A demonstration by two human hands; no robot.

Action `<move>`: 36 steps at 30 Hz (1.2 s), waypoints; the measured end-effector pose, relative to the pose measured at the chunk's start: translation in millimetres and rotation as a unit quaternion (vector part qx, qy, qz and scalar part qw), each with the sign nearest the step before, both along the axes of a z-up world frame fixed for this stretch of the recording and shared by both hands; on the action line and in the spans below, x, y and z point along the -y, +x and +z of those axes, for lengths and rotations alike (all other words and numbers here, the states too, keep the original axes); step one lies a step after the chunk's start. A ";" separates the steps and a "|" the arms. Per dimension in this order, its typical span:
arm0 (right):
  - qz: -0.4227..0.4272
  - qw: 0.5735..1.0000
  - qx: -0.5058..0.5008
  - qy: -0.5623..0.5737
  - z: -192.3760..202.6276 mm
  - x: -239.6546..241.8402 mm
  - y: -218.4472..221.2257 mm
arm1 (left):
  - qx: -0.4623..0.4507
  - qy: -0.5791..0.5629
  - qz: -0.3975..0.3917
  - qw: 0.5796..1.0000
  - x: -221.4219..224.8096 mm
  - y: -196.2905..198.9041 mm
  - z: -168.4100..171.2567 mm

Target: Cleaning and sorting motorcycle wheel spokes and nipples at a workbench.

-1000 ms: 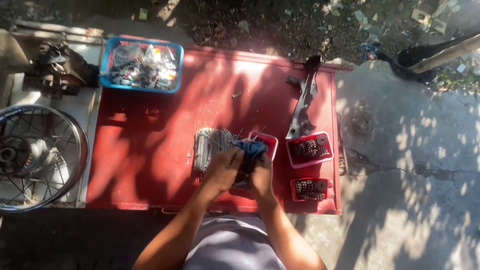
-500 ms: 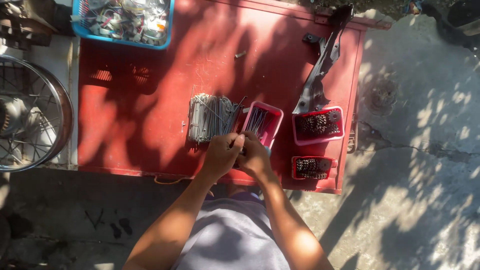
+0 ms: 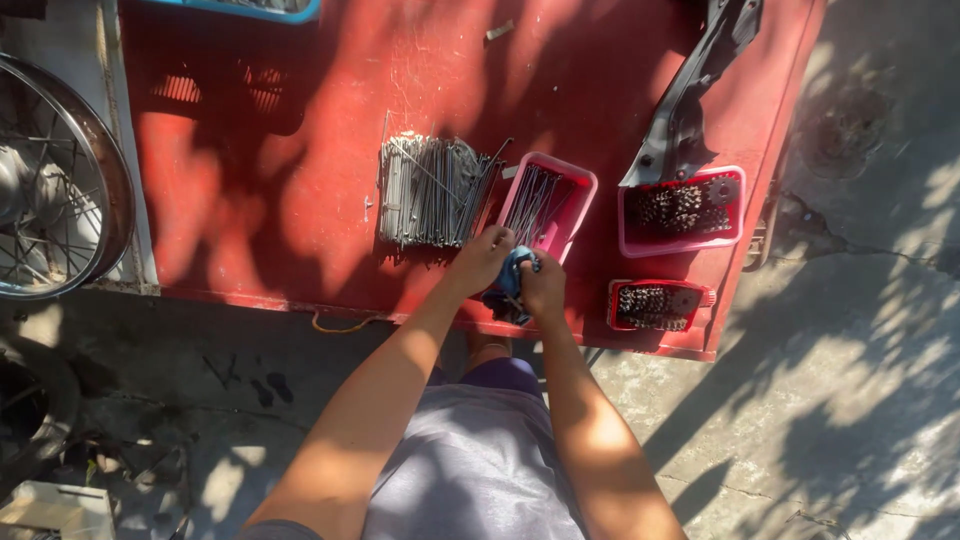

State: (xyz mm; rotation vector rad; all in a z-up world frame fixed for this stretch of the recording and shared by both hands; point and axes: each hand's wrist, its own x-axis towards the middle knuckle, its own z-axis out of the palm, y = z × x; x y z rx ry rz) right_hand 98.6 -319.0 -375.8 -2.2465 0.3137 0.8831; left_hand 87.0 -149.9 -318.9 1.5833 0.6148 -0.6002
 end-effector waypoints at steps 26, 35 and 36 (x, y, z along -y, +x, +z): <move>-0.169 0.950 -0.173 0.196 6.3 -111.2 -38.8 | -0.212 0.025 0.250 0.944 -47.2 -72.0 -64.0; 0.099 0.987 -0.115 -0.053 -115.7 -109.4 -10.6 | -0.096 0.078 0.208 0.970 -105.5 -67.8 -85.1; 0.171 0.975 -0.110 -0.089 -112.0 -114.8 -2.3 | -0.022 0.169 0.093 0.981 -113.3 -61.4 -85.6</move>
